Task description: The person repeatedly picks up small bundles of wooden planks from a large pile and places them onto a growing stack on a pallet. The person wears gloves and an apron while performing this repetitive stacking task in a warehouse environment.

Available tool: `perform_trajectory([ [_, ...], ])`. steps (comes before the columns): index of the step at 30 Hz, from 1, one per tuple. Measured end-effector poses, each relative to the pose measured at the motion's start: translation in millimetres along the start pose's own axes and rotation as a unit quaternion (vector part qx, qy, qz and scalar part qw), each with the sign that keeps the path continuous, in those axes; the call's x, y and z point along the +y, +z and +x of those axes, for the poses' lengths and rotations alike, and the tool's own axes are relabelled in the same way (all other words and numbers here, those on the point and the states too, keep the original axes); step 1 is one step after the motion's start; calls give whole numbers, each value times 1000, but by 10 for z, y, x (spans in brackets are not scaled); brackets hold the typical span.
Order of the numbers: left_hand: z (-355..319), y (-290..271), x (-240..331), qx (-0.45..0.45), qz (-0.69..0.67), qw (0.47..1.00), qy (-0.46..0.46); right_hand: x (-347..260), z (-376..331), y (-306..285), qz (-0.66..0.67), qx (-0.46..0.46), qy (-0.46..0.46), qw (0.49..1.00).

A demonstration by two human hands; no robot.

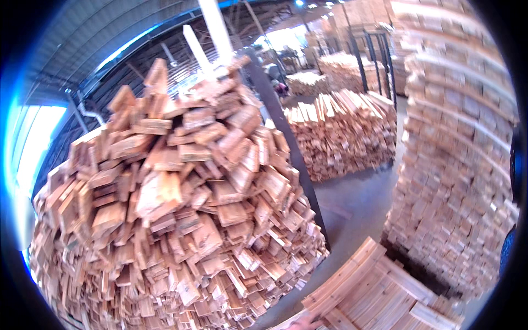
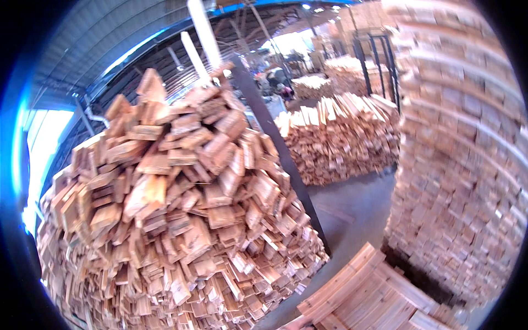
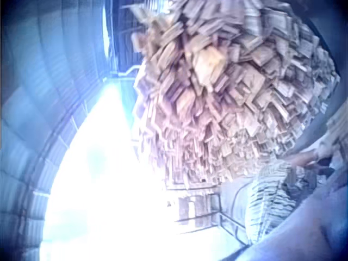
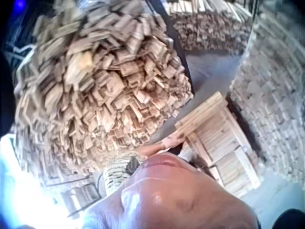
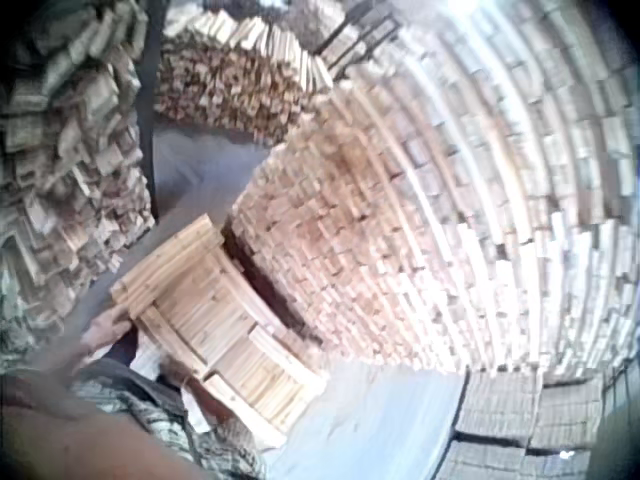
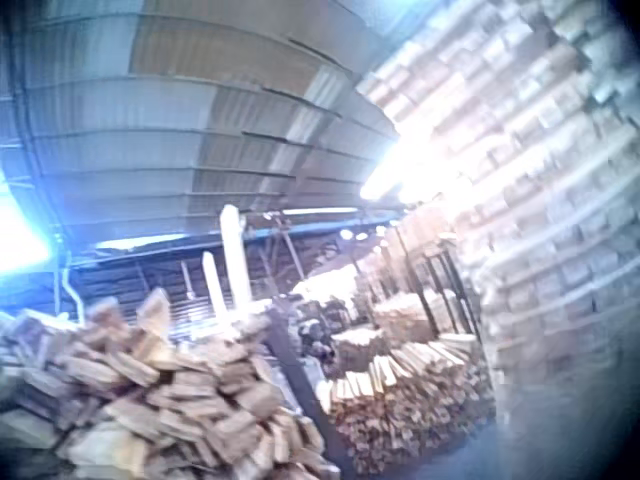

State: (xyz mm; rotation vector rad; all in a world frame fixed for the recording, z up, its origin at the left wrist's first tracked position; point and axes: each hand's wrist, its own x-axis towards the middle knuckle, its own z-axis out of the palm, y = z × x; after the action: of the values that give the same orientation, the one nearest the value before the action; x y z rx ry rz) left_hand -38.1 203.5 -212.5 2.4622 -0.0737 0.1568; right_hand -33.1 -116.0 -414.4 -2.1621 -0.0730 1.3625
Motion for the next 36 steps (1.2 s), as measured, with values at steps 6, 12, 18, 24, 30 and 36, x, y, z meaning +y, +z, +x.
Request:
perform_trajectory([
  [6, 20, -1103, 499, 58, 24, 998, -25, -2025, -993, -1229, -160, 37, -128, 978],
  [12, 1064, -2858, 1039, 239, 89, 953, 165, -5712, -2902, -2797, -216, 328, -605, 693],
  [18, 1049, -4007, 961, 334, 119, 907, 226, -8314, -4593, -3082, 59, 255, -664, 701],
  [24, 711, -4128, 648, 318, 93, 923, 194, -9568, -4966, -2753, -500, 549, -524, 417],
  [30, 395, -3924, 434, 390, 155, 894, 158, -10089, -4747, -2790, -646, 556, -479, 213],
  [36, 641, -3830, 201, 265, 19, 955, 128, -10185, -4700, -2958, -688, 504, -518, 60],
])
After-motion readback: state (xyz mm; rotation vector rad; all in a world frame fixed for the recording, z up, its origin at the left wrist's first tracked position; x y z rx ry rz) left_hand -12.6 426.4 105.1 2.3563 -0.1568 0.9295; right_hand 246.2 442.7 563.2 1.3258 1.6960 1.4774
